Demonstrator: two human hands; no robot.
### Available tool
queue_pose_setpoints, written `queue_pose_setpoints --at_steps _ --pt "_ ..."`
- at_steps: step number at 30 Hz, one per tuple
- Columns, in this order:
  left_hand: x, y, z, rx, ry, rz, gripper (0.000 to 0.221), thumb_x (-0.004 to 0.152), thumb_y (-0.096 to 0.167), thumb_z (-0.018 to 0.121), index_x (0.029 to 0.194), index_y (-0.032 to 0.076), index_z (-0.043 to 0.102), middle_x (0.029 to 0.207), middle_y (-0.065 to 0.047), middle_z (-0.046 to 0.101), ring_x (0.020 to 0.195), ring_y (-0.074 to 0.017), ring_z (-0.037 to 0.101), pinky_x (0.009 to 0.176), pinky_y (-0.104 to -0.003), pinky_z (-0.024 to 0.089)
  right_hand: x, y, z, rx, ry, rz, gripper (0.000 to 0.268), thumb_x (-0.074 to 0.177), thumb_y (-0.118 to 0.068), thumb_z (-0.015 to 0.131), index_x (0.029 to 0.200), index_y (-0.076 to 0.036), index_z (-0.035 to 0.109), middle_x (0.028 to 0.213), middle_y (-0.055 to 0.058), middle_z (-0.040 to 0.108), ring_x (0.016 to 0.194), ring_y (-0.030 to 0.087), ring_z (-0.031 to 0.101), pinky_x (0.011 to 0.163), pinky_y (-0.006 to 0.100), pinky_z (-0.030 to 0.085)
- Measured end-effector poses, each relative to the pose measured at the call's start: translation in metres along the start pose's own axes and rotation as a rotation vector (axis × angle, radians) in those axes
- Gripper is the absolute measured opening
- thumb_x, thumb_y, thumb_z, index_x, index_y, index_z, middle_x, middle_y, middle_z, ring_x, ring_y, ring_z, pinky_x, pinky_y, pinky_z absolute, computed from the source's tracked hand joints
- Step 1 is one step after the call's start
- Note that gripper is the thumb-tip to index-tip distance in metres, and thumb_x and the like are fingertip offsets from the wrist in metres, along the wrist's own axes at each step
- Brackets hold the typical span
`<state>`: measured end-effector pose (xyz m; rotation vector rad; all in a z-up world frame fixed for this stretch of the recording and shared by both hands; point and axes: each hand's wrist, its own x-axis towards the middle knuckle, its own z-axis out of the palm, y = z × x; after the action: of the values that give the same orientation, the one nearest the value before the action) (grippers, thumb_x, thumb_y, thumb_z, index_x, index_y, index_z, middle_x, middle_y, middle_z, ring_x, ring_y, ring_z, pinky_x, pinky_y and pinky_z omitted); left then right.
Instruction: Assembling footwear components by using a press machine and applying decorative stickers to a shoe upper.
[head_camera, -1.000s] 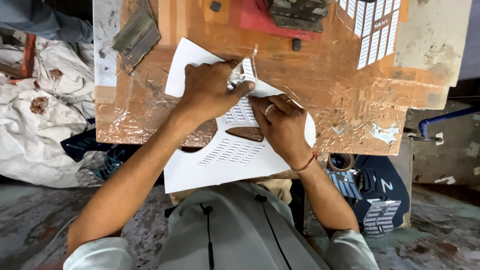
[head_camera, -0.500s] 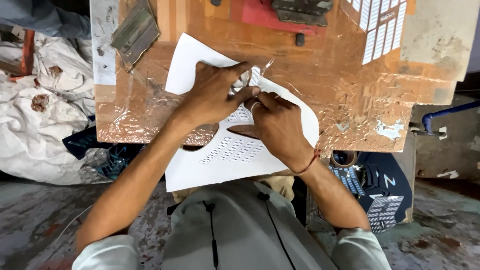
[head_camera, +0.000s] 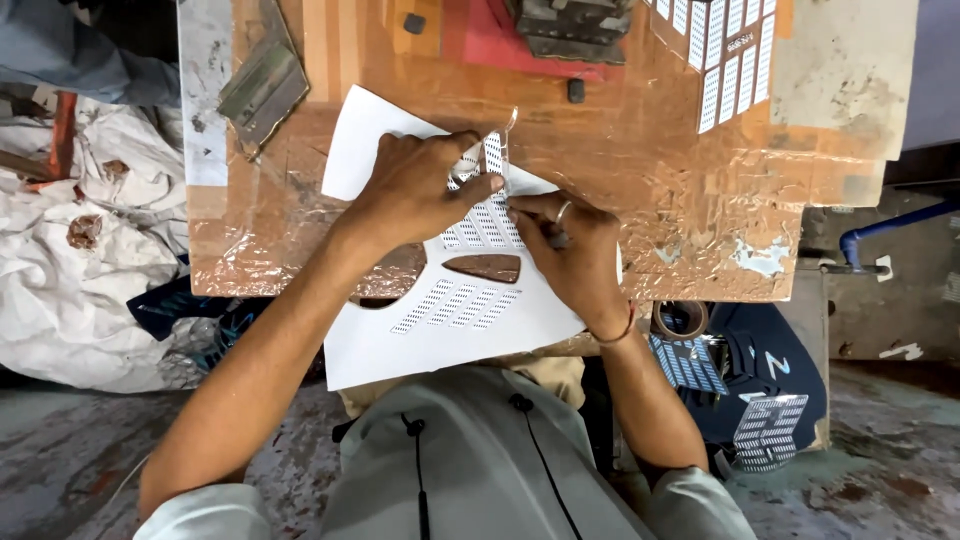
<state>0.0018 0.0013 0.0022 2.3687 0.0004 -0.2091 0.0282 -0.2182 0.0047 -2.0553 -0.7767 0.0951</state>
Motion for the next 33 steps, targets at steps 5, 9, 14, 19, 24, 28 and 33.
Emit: queue_pose_setpoints --at_steps 5,9,14,19,24,28,33 --pt "0.0 -0.021 0.021 -0.031 0.191 0.195 0.048 0.1 0.04 0.069 0.125 0.0 0.067 0.092 -0.016 0.074 0.087 -0.034 0.069 0.079 -0.05 0.039 0.001 0.0 0.0 0.032 -0.026 0.021 0.013 0.094 -0.002 0.077 0.107 -0.001 0.076 0.095 0.012 0.077 0.075 0.015 0.076 0.063 0.027 0.059" --pt "0.001 -0.002 0.013 0.008 0.185 0.016 0.046 0.096 0.036 0.069 0.126 0.002 0.064 0.066 -0.014 0.067 0.072 -0.0359 0.067 0.08 -0.051 0.041 0.005 -0.003 0.002 -0.016 -0.011 -0.018 0.012 0.095 -0.002 0.076 0.107 -0.003 0.076 0.097 0.012 0.074 0.075 0.019 0.075 0.063 0.029 0.059" --pt "0.0 -0.001 0.013 0.021 0.177 -0.01 0.042 0.097 0.034 0.069 0.123 0.002 0.063 0.057 -0.012 0.063 0.066 -0.0359 0.066 0.079 -0.05 0.041 0.011 -0.003 0.002 -0.082 -0.064 -0.08 0.012 0.095 0.001 0.072 0.107 -0.002 0.076 0.1 0.013 0.072 0.076 0.025 0.073 0.063 0.032 0.058" --pt "0.001 -0.007 0.021 0.03 0.243 0.019 0.044 0.096 0.033 0.07 0.122 -0.001 0.062 0.061 -0.013 0.065 0.066 -0.0366 0.067 0.077 -0.051 0.04 0.012 0.0 0.002 -0.147 -0.075 -0.177 0.015 0.094 0.002 0.071 0.106 -0.005 0.076 0.102 0.011 0.072 0.088 0.028 0.073 0.075 0.037 0.058" --pt "0.002 -0.006 0.018 0.022 0.184 -0.032 0.044 0.097 0.035 0.068 0.121 -0.002 0.062 0.058 -0.013 0.064 0.065 -0.035 0.066 0.079 -0.05 0.038 0.008 0.004 0.006 -0.223 -0.069 -0.237 0.018 0.093 0.0 0.073 0.109 -0.006 0.077 0.105 0.009 0.072 0.093 0.029 0.072 0.08 0.039 0.058" --pt "0.002 0.0 0.012 0.011 0.134 -0.063 0.044 0.098 0.035 0.066 0.122 -0.002 0.061 0.053 -0.012 0.061 0.062 -0.0337 0.065 0.079 -0.048 0.037 0.009 0.005 0.006 -0.245 -0.069 -0.253 0.02 0.093 -0.001 0.074 0.112 -0.007 0.077 0.109 0.009 0.072 0.096 0.029 0.072 0.081 0.038 0.059" --pt "0.002 -0.005 0.014 0.001 0.156 -0.034 0.042 0.098 0.032 0.066 0.122 -0.002 0.06 0.052 -0.01 0.06 0.062 -0.0332 0.065 0.078 -0.048 0.036 0.01 0.006 0.007 -0.253 -0.062 -0.264 0.019 0.093 -0.001 0.073 0.111 -0.007 0.076 0.11 0.008 0.072 0.099 0.029 0.073 0.083 0.039 0.059"
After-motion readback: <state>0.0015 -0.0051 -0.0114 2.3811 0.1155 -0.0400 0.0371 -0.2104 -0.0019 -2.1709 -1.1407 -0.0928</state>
